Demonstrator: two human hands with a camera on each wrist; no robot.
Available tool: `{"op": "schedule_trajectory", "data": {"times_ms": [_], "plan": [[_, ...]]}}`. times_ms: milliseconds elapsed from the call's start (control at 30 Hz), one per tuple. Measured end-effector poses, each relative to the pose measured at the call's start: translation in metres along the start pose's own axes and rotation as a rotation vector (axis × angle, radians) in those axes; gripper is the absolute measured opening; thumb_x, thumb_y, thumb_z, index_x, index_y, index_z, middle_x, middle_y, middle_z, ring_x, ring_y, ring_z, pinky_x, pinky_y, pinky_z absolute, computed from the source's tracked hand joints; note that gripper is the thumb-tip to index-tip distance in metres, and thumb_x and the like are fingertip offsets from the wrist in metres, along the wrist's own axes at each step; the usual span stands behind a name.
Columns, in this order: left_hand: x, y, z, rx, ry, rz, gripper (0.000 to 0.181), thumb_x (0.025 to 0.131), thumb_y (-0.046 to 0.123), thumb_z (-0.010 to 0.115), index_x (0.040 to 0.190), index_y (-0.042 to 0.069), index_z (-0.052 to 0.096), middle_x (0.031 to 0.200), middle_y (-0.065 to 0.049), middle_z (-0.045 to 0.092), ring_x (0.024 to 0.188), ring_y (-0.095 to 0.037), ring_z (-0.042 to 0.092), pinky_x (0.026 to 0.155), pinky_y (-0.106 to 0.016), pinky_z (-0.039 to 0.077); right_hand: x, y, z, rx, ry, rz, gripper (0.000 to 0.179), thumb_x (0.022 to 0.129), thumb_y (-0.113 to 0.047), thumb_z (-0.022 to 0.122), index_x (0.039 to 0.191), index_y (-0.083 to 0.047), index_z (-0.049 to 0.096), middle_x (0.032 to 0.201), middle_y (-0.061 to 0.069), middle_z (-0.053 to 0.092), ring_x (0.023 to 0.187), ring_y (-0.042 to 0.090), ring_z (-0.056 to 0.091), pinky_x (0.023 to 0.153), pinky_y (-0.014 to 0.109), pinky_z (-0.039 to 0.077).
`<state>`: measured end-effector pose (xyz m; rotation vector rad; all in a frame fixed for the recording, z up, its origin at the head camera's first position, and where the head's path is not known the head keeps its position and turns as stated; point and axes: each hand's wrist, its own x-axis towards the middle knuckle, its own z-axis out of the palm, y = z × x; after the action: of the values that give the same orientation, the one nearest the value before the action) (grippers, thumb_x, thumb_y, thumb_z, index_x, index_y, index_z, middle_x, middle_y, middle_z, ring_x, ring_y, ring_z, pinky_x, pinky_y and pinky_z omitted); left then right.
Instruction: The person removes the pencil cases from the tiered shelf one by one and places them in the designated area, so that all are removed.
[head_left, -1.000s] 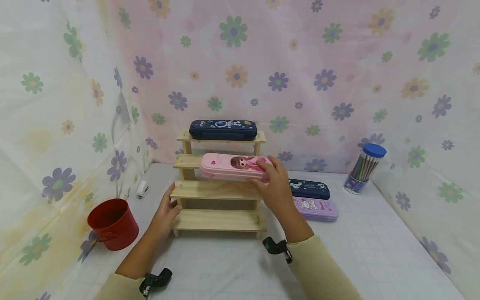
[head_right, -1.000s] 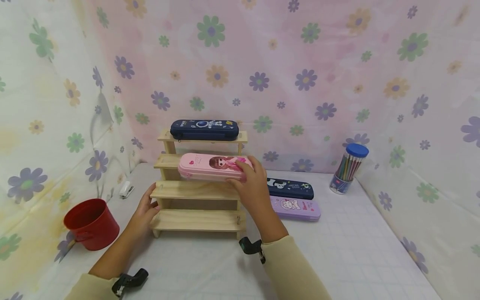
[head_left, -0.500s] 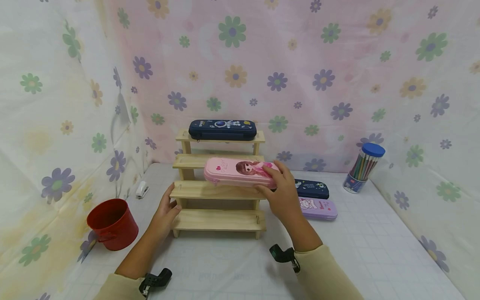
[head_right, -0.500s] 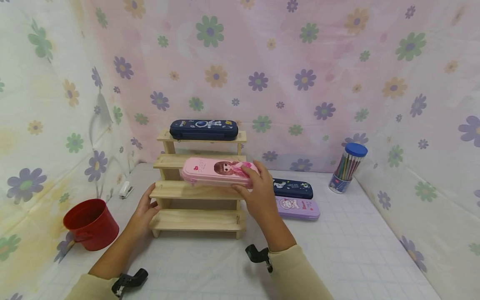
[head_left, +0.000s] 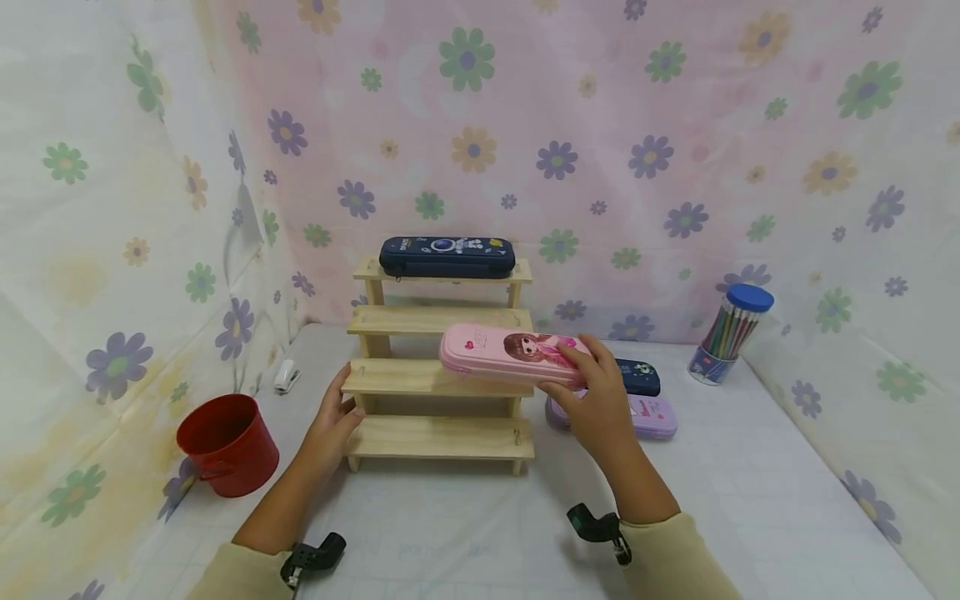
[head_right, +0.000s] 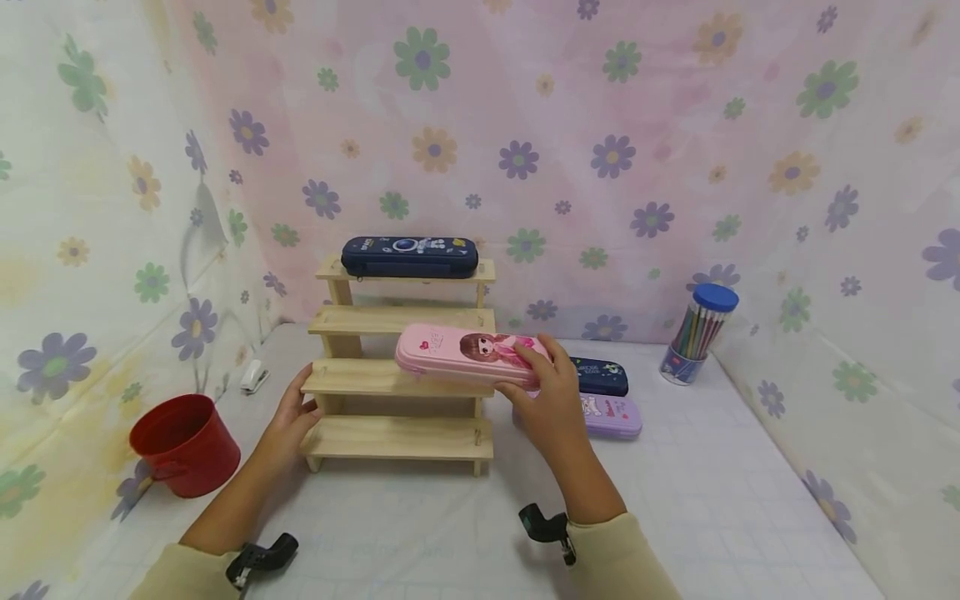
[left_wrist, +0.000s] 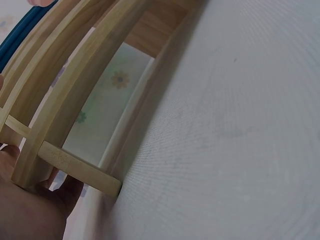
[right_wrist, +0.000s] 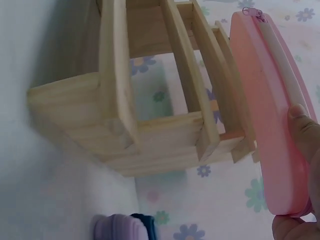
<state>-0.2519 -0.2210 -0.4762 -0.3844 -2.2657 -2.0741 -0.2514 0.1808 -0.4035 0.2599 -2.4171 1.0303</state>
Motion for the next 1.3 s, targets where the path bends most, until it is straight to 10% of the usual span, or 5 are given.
{"op": "schedule_trajectory", "data": {"times_ms": [1300], "plan": [[0.0,0.003,0.001,0.011,0.011,-0.033,0.075,0.11,0.002,0.036,0.17,0.027,-0.002,0.177,-0.007,-0.006,0.158,-0.05,0.009,0.12,-0.072,0.019,-0.036,0.086,-0.072,-0.127,-0.109,0.192,0.074,0.093,-0.047,0.078,0.154,-0.014,0.054,0.167,0.019,0.033,0.151,0.053,0.031,0.111,0.074,0.034]]}}
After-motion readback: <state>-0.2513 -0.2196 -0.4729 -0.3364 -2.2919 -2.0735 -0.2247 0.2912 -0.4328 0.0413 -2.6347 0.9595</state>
